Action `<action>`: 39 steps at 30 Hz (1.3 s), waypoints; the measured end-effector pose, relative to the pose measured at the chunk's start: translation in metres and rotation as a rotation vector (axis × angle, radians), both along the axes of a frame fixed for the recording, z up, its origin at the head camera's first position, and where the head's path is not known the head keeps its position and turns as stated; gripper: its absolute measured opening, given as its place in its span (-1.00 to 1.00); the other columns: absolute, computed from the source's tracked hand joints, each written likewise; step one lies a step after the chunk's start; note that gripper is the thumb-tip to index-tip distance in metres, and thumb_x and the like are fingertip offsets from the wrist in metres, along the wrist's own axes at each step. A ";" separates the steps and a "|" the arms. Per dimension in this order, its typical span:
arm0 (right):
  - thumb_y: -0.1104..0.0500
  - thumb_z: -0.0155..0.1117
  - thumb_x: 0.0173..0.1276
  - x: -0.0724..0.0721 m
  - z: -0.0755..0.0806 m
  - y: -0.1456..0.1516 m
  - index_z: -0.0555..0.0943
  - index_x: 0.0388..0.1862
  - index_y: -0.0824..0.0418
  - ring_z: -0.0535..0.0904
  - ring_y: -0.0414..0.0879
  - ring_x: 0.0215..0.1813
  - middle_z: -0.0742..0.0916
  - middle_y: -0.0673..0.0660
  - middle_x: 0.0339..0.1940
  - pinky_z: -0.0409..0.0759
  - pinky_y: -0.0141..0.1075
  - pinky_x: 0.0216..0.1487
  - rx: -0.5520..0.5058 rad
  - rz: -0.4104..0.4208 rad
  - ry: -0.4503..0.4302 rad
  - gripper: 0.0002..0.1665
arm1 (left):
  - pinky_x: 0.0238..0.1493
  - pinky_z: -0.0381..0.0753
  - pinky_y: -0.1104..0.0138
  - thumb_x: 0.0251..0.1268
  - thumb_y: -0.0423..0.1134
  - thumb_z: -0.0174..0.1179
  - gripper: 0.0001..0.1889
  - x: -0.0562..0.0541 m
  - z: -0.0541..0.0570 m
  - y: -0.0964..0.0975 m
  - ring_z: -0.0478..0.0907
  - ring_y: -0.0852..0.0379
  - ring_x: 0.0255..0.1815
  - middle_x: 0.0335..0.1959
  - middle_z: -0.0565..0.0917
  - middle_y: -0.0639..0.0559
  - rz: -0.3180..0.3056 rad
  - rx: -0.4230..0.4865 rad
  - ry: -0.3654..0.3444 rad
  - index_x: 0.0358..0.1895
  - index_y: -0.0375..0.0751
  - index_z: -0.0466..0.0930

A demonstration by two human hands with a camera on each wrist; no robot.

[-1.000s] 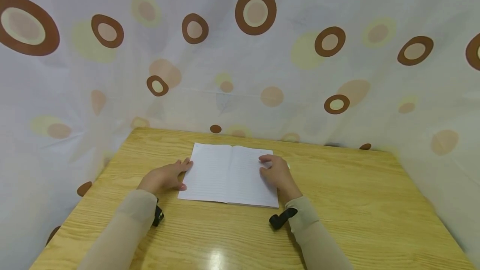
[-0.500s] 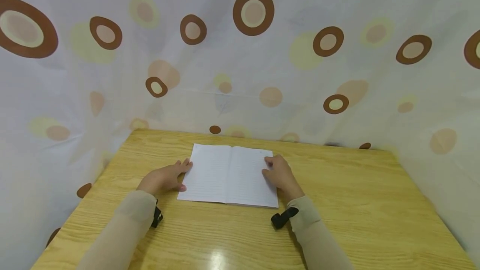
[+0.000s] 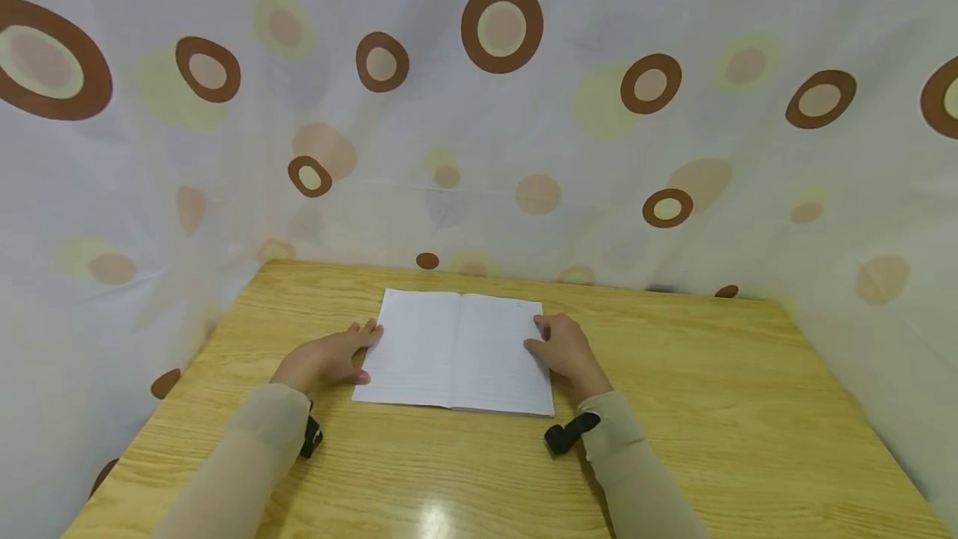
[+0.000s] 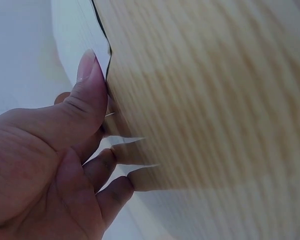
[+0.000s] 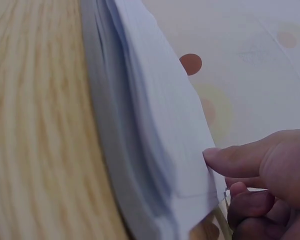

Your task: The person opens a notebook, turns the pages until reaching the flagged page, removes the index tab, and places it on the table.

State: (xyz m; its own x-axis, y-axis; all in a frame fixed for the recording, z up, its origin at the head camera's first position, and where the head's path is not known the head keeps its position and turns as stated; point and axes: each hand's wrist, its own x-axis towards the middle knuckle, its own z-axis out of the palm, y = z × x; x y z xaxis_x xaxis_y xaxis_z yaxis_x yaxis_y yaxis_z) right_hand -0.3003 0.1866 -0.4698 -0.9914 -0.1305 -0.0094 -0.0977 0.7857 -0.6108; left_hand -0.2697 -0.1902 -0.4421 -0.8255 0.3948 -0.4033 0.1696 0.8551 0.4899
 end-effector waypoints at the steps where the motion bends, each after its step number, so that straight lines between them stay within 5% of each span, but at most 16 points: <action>1: 0.21 0.38 0.30 0.000 -0.001 0.000 0.63 0.00 0.40 0.35 -0.03 -0.39 0.46 0.14 -0.48 0.29 -0.24 -0.37 -0.002 -0.002 -0.004 -0.65 | 0.42 -0.11 -0.25 0.29 -0.22 0.26 -0.07 0.000 0.000 0.000 -0.25 -0.28 0.56 0.60 -0.21 -0.21 -0.001 0.000 0.001 0.61 -0.13 -0.14; 8: 0.22 0.38 0.30 -0.001 -0.001 0.001 0.56 0.25 0.40 0.36 -0.06 -0.40 0.49 0.12 -0.47 0.30 -0.26 -0.38 -0.009 -0.006 -0.007 -0.45 | 0.41 -0.09 -0.25 0.28 -0.21 0.26 -0.07 0.000 -0.003 0.000 -0.22 -0.30 0.56 0.60 -0.21 -0.21 0.003 -0.011 -0.002 0.61 -0.12 -0.13; 15: 0.23 0.41 0.25 0.001 0.004 -0.001 0.70 -0.02 0.34 0.49 -0.01 -0.25 0.63 0.13 -0.32 0.49 -0.16 -0.17 -0.044 -0.043 0.018 -0.67 | 0.41 -0.07 -0.24 0.28 -0.22 0.27 -0.07 -0.001 -0.004 0.000 -0.23 -0.29 0.56 0.60 -0.20 -0.20 0.001 -0.007 0.003 0.61 -0.12 -0.12; 19: 0.22 0.42 0.23 0.002 0.005 0.000 0.67 -0.28 0.32 0.50 -0.02 -0.31 0.63 0.12 -0.40 0.49 -0.19 -0.25 -0.060 -0.066 0.008 -0.83 | 0.42 -0.07 -0.23 0.28 -0.22 0.27 -0.07 -0.001 -0.004 0.001 -0.24 -0.28 0.56 0.60 -0.21 -0.20 -0.002 -0.001 0.000 0.60 -0.13 -0.12; 24: 0.18 0.42 0.26 0.001 0.005 0.003 0.60 -0.43 0.27 0.45 -0.04 -0.39 0.57 0.10 -0.49 0.40 -0.26 -0.38 -0.069 -0.076 -0.015 -0.80 | 0.41 -0.06 -0.24 0.29 -0.23 0.27 -0.08 0.000 -0.002 0.002 -0.21 -0.31 0.56 0.60 -0.19 -0.23 -0.005 -0.014 0.005 0.60 -0.15 -0.11; 39: 0.10 0.26 0.45 0.002 0.009 0.010 0.61 -0.16 0.31 0.49 0.00 -0.19 0.63 0.18 -0.23 0.48 -0.21 -0.17 -0.281 -0.091 -0.095 -0.75 | 0.42 -0.07 -0.22 0.28 -0.23 0.27 -0.09 -0.001 -0.001 0.004 -0.21 -0.29 0.56 0.60 -0.18 -0.22 0.003 -0.030 0.008 0.60 -0.14 -0.09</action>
State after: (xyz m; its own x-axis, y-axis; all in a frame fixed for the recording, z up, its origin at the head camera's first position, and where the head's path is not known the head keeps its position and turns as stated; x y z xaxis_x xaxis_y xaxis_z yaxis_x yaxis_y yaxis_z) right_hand -0.2985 0.1968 -0.4613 -0.9955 -0.0524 -0.0791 0.0333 0.5878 -0.8084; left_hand -0.2706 -0.1862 -0.4431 -0.8298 0.3802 -0.4085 0.1707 0.8698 0.4628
